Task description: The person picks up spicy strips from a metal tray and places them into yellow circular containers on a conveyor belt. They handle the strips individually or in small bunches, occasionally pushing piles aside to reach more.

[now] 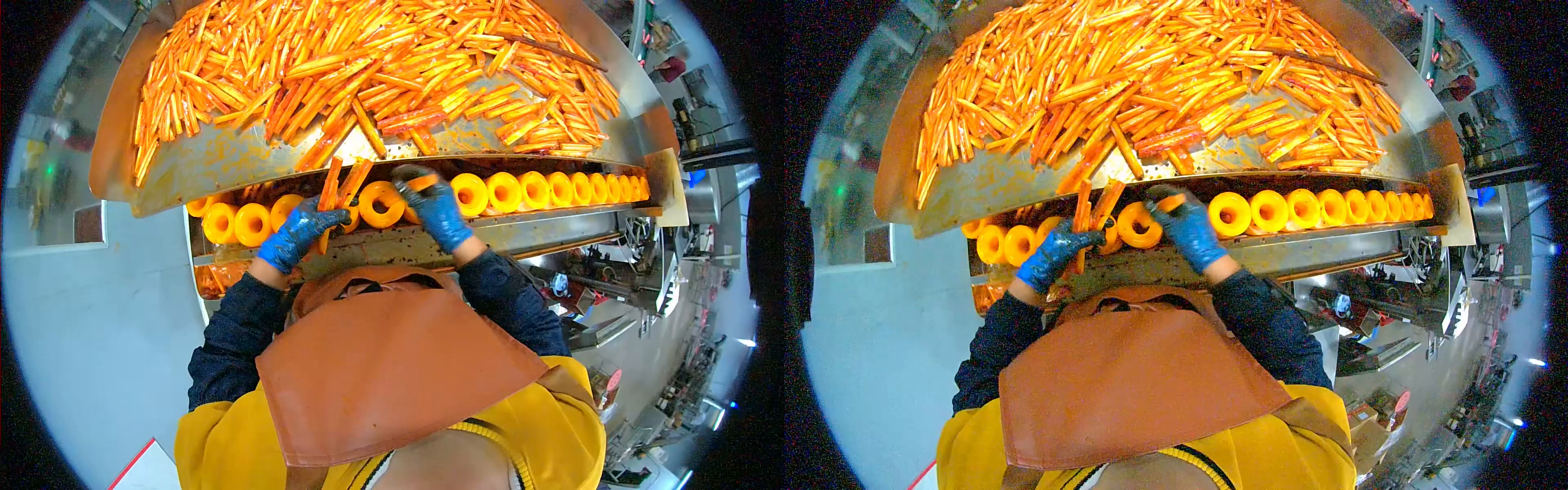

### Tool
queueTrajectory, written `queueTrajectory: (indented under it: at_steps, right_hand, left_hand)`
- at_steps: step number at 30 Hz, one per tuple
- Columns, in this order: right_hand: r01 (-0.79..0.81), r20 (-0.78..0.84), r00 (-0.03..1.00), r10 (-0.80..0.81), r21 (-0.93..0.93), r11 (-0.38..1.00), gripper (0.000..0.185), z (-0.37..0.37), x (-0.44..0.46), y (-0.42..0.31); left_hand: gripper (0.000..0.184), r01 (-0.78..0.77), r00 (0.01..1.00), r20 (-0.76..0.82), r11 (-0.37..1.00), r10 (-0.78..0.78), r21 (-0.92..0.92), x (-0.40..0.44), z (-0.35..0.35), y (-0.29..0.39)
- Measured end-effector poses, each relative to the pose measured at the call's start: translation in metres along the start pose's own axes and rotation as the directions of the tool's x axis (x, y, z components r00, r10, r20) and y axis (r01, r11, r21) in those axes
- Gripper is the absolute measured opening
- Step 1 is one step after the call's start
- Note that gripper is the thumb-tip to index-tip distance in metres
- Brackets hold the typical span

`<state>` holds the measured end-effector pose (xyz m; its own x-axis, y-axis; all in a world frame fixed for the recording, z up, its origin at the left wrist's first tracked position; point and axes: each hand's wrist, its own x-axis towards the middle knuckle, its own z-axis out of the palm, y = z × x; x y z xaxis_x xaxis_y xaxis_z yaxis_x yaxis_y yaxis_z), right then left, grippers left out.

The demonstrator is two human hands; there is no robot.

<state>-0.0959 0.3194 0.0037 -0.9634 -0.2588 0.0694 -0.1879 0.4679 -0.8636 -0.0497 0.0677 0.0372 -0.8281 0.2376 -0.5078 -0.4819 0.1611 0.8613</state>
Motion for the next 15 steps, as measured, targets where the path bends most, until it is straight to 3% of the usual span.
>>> queueTrajectory:
  at_steps: [1, 2, 3, 5, 6, 7, 8, 9, 10, 11, 13, 14, 15]
  right_hand:
    - [0.114, 0.022, 0.993, -0.112, -0.125, 0.986, 0.038, 0.01, 0.002, 0.0]
    - [0.104, 0.178, 0.982, -0.055, -0.282, 0.954, 0.05, 0.01, -0.001, 0.001]
    - [0.109, 0.18, 0.982, -0.06, -0.278, 0.954, 0.05, 0.011, -0.002, -0.006]
    - [0.174, 0.012, 0.984, -0.177, -0.241, 0.955, 0.041, 0.009, -0.005, -0.022]
    - [0.007, 0.074, 0.997, -0.011, 0.05, 0.999, 0.042, 0.004, -0.004, -0.046]
    - [0.079, 0.072, 0.994, -0.088, 0.113, 0.99, 0.032, 0.016, -0.003, -0.035]
    - [-0.072, 0.207, 0.978, 0.021, 0.243, 0.967, 0.027, 0.021, -0.003, -0.037]
    - [-0.233, 0.349, 0.931, 0.106, 0.346, 0.909, 0.022, 0.026, -0.003, -0.039]
    - [-0.085, 0.256, 0.967, -0.006, 0.342, 0.936, 0.019, 0.034, -0.004, -0.033]
    - [-0.081, 0.259, 0.966, -0.011, 0.341, 0.937, 0.019, 0.033, -0.004, -0.032]
    - [-0.096, -0.027, 0.99, 0.142, 0.606, 0.789, 0.019, 0.017, -0.002, -0.051]
    - [-0.083, -0.1, 0.981, 0.164, 0.549, 0.832, 0.02, 0.01, -0.001, -0.048]
    - [-0.137, -0.05, 0.988, 0.145, 0.137, 0.981, 0.019, 0.0, -0.003, -0.03]
  left_hand:
    - [0.036, -0.042, 0.999, -0.023, 0.999, 0.041, -0.012, -0.002, 0.002, -0.001]
    - [0.036, -0.042, 0.999, -0.027, 0.999, 0.041, -0.011, -0.005, 0.003, 0.0]
    - [0.035, -0.006, 1.0, -0.027, 1.0, 0.005, -0.027, -0.01, 0.005, 0.008]
    - [0.035, 0.028, 0.999, -0.035, 0.998, -0.029, -0.049, -0.01, 0.005, 0.012]
    - [0.035, 0.064, 0.998, 0.015, 0.998, -0.065, 0.017, -0.007, 0.004, 0.008]
    - [0.035, 0.097, 0.993, 0.064, 0.992, -0.102, 0.084, -0.005, 0.005, 0.003]
    - [0.037, -0.08, 0.991, 0.111, 0.997, 0.079, 0.006, -0.004, 0.012, -0.002]
    - [0.037, -0.081, 0.991, 0.11, 0.997, 0.08, 0.005, -0.002, 0.015, -0.003]
    - [0.038, -0.055, 0.991, 0.125, 0.998, 0.051, 0.03, -0.001, 0.017, -0.003]
    - [0.038, -0.031, 0.99, 0.139, 0.998, 0.023, 0.056, 0.0, 0.017, -0.002]
    - [0.033, -0.029, 0.995, 0.096, 0.999, 0.025, 0.038, -0.003, 0.013, 0.007]
    - [0.031, -0.168, 0.986, -0.008, 0.976, 0.168, -0.141, -0.003, 0.013, 0.009]
    - [0.03, -0.314, 0.949, -0.135, 0.902, 0.286, -0.298, -0.002, 0.012, 0.011]
